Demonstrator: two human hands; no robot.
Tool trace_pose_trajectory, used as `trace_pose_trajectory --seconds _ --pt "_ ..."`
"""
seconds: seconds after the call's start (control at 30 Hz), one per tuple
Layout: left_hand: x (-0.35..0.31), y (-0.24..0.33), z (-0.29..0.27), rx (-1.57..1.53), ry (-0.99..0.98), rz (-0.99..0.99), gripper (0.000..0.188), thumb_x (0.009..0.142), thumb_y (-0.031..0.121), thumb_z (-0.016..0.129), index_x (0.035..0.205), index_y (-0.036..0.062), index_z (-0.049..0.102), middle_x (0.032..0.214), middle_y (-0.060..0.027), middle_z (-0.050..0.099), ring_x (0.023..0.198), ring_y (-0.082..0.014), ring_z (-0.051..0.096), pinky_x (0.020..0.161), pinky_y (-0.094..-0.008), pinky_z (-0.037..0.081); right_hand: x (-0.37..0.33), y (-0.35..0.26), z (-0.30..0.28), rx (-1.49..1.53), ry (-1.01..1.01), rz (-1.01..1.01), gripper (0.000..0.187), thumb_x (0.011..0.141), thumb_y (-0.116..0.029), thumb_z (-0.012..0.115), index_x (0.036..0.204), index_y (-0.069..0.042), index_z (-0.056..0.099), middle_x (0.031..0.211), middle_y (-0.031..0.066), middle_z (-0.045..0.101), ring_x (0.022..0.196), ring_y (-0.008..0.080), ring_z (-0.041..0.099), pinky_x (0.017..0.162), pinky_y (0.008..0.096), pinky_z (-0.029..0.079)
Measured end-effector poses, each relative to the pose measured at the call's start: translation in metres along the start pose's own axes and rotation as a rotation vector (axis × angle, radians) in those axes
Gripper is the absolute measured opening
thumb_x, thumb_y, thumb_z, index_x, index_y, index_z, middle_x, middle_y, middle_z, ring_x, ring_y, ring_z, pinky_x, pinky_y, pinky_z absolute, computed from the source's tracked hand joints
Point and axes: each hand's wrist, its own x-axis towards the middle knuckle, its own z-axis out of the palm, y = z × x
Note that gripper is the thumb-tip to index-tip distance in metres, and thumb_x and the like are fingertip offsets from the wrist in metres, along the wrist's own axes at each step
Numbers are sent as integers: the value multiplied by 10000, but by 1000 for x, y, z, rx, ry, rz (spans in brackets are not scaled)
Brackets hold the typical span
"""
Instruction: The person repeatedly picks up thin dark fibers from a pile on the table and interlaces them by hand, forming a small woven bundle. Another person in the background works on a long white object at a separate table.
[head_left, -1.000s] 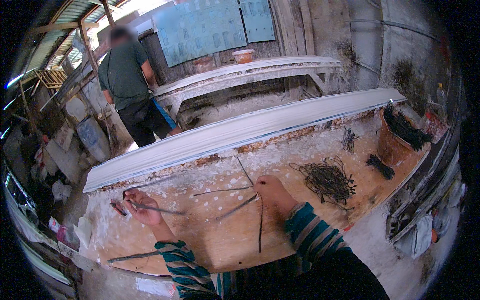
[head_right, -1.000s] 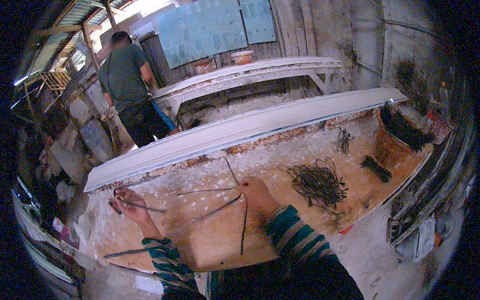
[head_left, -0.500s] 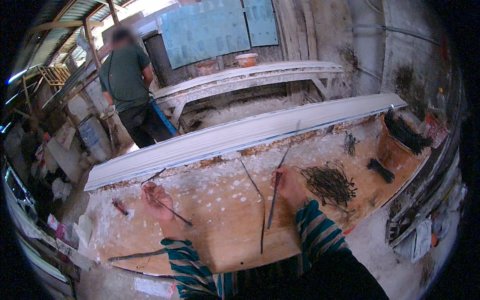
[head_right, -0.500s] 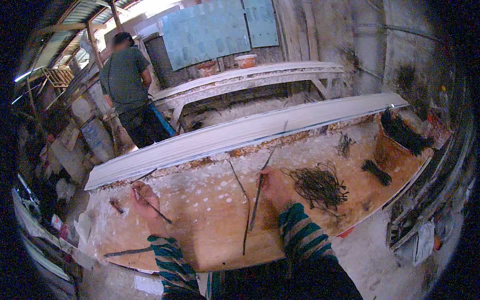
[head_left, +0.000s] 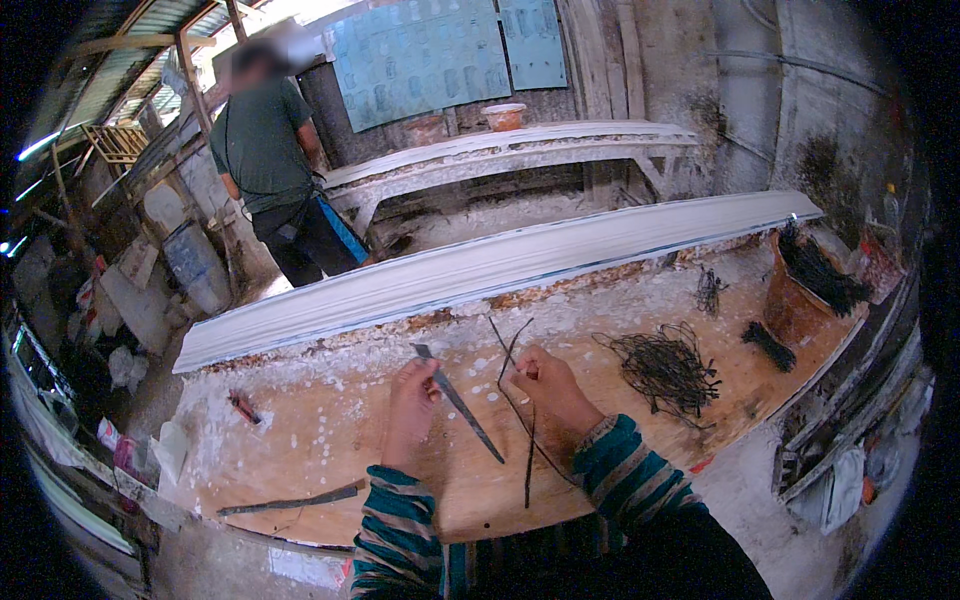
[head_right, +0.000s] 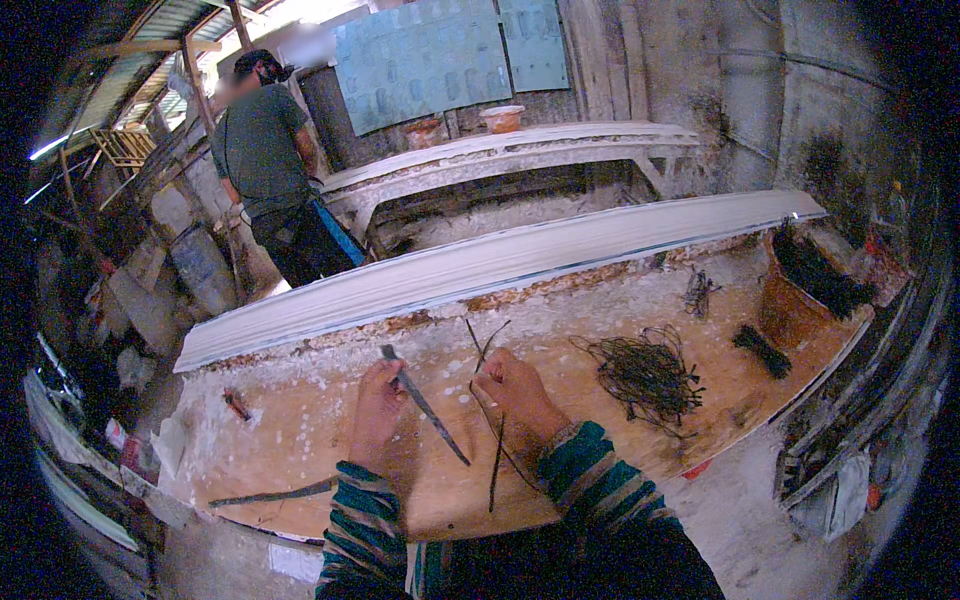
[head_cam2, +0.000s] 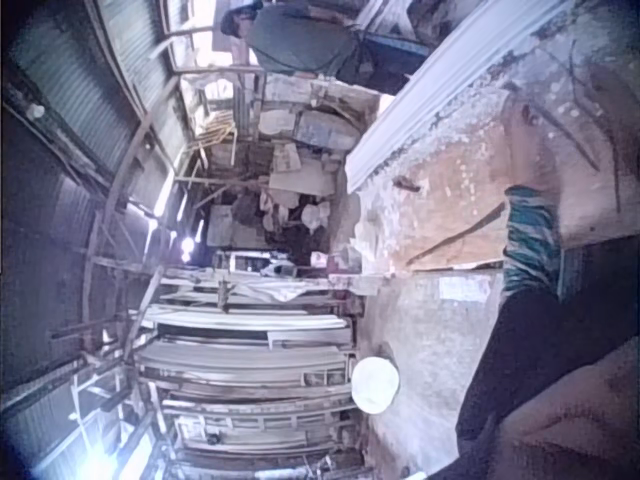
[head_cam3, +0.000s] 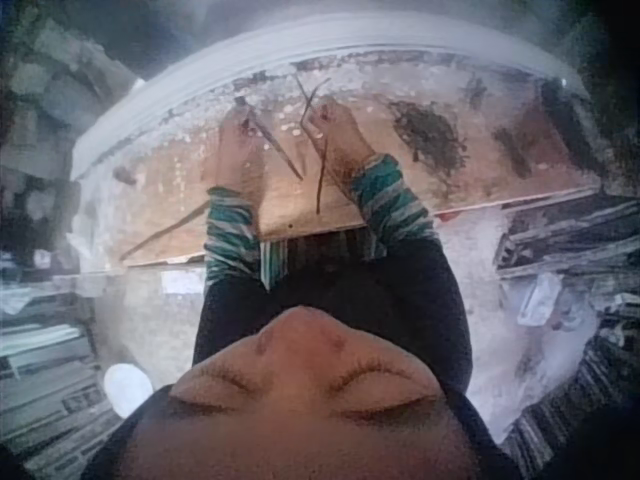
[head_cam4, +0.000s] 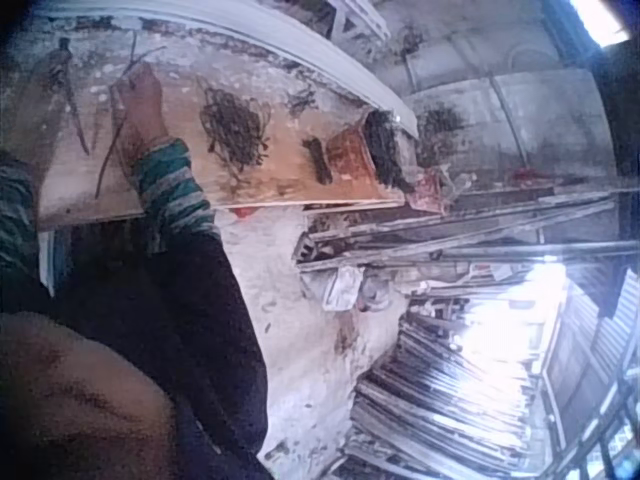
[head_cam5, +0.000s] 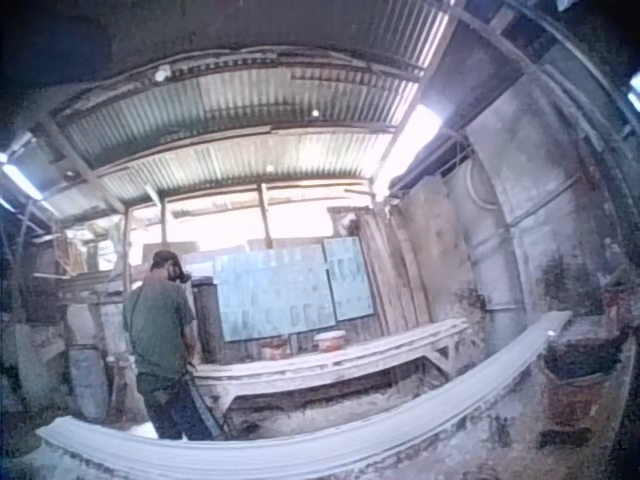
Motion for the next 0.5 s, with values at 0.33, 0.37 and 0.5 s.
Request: trace_pose_trajectory --seconds 0.33,0.37,0.5 --pt "-13 -20 31 396 -226 -172 82 765 149 640 749 85 592 610 48 527 489 -17 417 438 -154 303 -13 -34 5 631 -218 177 177 793 -142 586 885 8 600 819 30 607 790 109 537 752 226 405" --pt "-14 -20 34 397 -234 -139 81 762 142 643 771 83 587 630 43 540 495 -16 420 439 -154 304 -14 -37 3 658 -224 190 171 794 -142 585 885 2 601 813 26 604 775 103 533 730 223 406" --pt "-17 -23 37 421 -276 -42 128 756 119 648 845 74 568 701 29 578 522 -10 435 448 -153 314 -13 -36 0 639 -231 181 142 805 -156 584 871 -31 595 754 -11 581 660 43 487 580 178 371"
